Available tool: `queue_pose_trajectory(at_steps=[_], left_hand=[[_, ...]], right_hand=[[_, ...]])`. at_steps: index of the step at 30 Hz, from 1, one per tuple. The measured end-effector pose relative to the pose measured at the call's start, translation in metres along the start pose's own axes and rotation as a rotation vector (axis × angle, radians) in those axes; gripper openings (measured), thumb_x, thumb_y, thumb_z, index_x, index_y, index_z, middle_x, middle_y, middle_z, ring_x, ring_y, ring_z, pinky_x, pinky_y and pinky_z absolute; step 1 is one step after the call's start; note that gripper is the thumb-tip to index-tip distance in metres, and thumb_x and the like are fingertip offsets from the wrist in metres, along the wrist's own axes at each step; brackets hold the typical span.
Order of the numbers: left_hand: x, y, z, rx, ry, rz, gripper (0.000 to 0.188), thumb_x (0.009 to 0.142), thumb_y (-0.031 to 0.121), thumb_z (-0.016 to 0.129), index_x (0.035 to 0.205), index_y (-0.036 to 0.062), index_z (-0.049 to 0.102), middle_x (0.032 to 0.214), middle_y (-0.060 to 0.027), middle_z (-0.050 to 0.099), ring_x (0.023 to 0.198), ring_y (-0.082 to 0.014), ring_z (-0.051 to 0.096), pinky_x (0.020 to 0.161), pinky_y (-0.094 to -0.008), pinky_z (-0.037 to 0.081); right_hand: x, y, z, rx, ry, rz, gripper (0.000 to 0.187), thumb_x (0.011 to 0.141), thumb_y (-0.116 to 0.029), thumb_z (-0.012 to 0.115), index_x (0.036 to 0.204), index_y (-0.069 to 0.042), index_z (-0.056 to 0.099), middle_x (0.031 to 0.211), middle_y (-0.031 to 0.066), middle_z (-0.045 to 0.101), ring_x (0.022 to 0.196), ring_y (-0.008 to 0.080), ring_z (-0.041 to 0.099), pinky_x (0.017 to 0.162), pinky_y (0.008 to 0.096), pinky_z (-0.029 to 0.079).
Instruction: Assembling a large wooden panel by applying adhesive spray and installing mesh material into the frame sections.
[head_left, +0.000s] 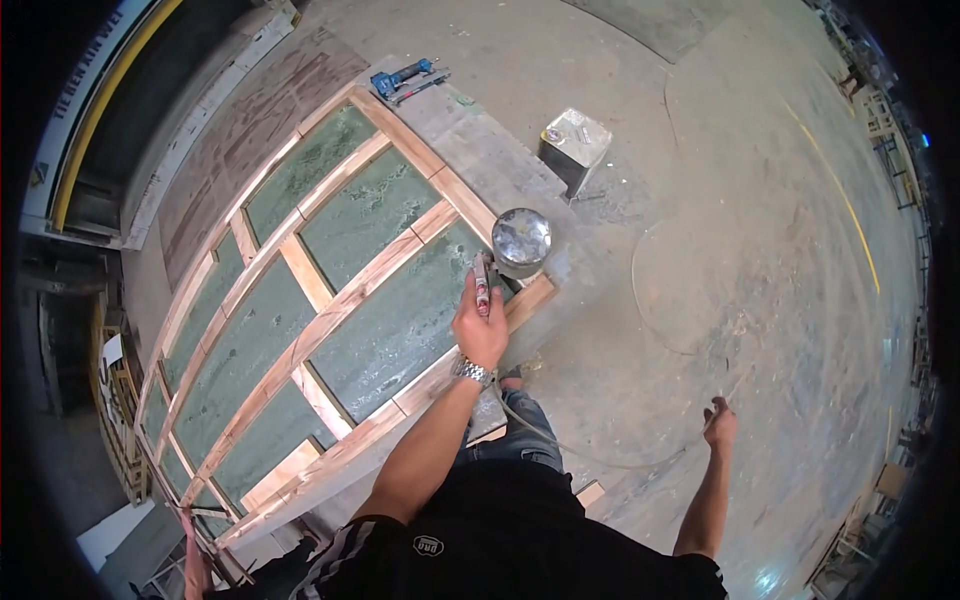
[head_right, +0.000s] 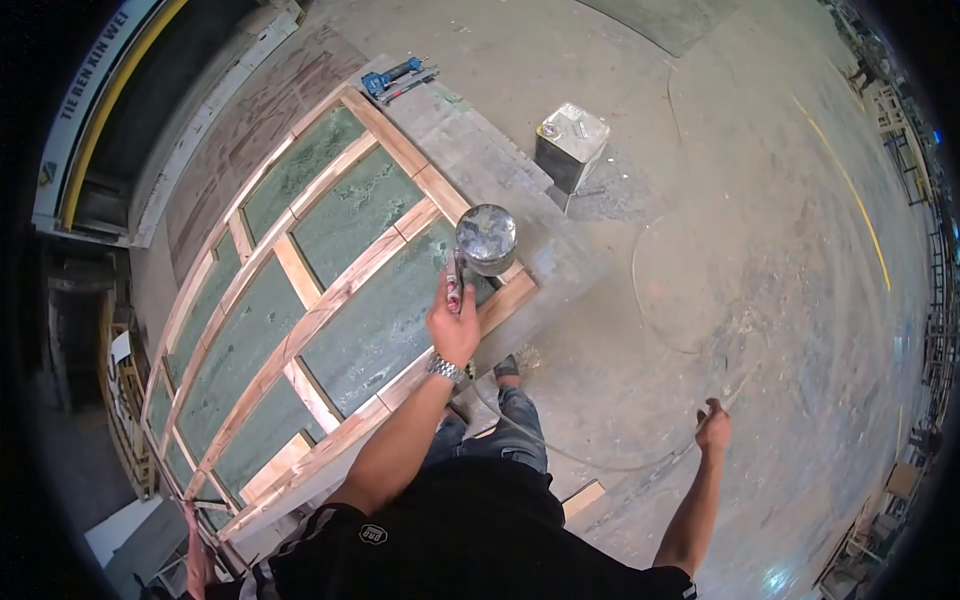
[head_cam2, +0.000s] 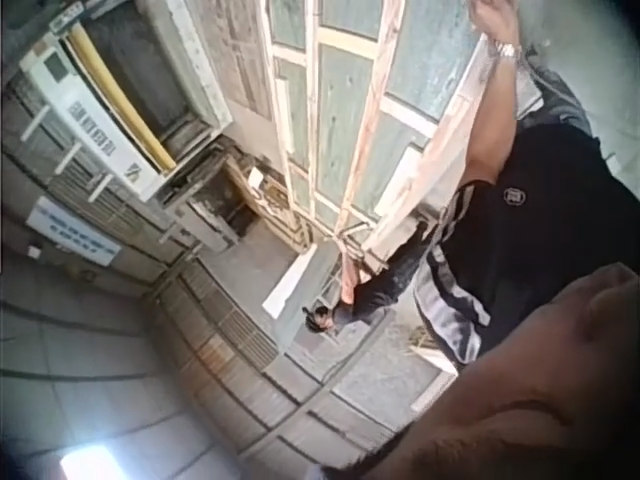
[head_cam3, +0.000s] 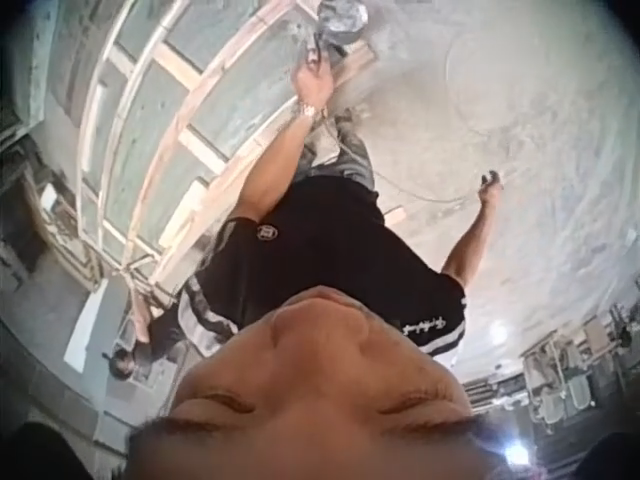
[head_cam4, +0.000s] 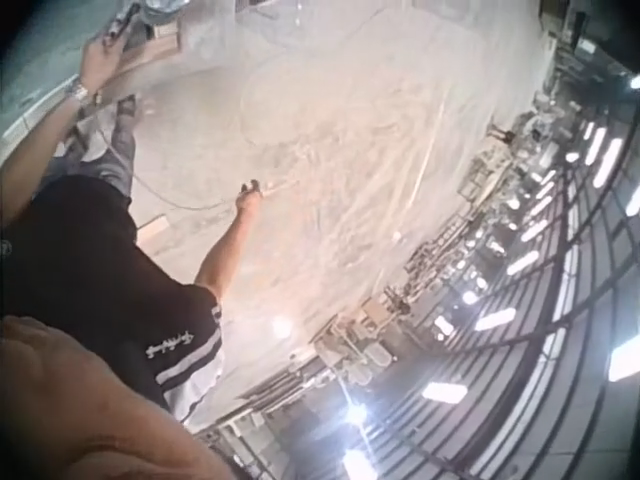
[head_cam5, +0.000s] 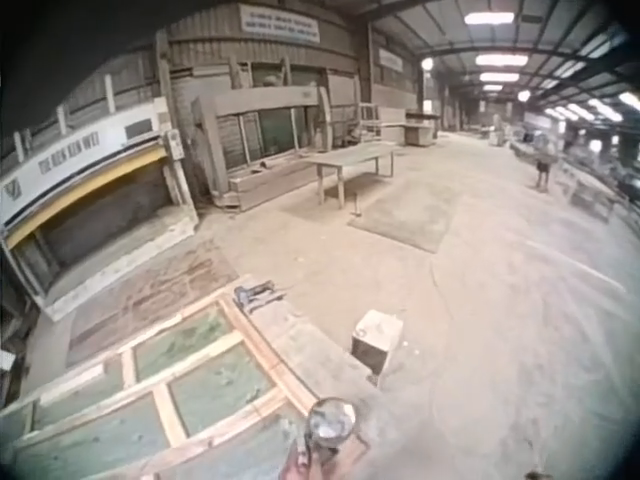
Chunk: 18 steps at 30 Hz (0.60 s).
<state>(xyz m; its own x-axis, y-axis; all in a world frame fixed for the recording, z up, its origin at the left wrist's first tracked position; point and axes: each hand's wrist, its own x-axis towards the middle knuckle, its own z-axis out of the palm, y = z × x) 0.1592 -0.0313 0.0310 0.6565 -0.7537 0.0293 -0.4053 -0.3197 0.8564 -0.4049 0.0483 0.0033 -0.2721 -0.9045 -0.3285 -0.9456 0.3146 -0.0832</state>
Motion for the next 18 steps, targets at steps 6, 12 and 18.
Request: queue_pose_trajectory(at_steps=[6,12,18], left_hand=[[0.016,0.000,0.031,0.124,0.120,-0.053,0.058,0.093,0.022,0.067,0.143,-0.0024,0.051,0.121,-0.0282,0.068,0.103,-0.0462,0.068,0.087,-0.0492,0.055],[0.004,-0.005,0.054,0.104,0.147,-0.058,0.060,0.095,0.023,0.065,0.146,-0.0032,0.045,0.126,-0.0322,0.063,0.109,-0.0495,0.064,0.090,-0.0505,0.052],[0.004,-0.083,0.065,-0.186,-0.052,0.007,0.070,0.091,0.031,0.069,0.146,-0.0055,0.045,0.119,-0.0291,0.065,0.101,-0.0407,0.065,0.084,-0.0477,0.054]], right_hand=[[0.051,0.071,0.005,0.009,-0.080,-0.015,0.080,0.080,-0.003,0.056,0.158,-0.011,0.036,0.105,0.0229,0.074,0.098,0.0418,0.070,0.084,0.0498,0.056],[0.082,0.049,0.037,0.450,0.068,0.004,0.075,0.087,-0.011,0.062,0.157,-0.004,0.038,0.072,0.0141,0.065,0.065,0.0223,0.062,0.066,0.0403,0.050],[0.082,0.021,0.119,-0.046,0.048,-0.476,0.021,0.089,-0.014,0.054,0.093,-0.008,0.073,0.077,0.0155,0.069,0.073,0.0366,0.063,0.074,0.0479,0.052]])
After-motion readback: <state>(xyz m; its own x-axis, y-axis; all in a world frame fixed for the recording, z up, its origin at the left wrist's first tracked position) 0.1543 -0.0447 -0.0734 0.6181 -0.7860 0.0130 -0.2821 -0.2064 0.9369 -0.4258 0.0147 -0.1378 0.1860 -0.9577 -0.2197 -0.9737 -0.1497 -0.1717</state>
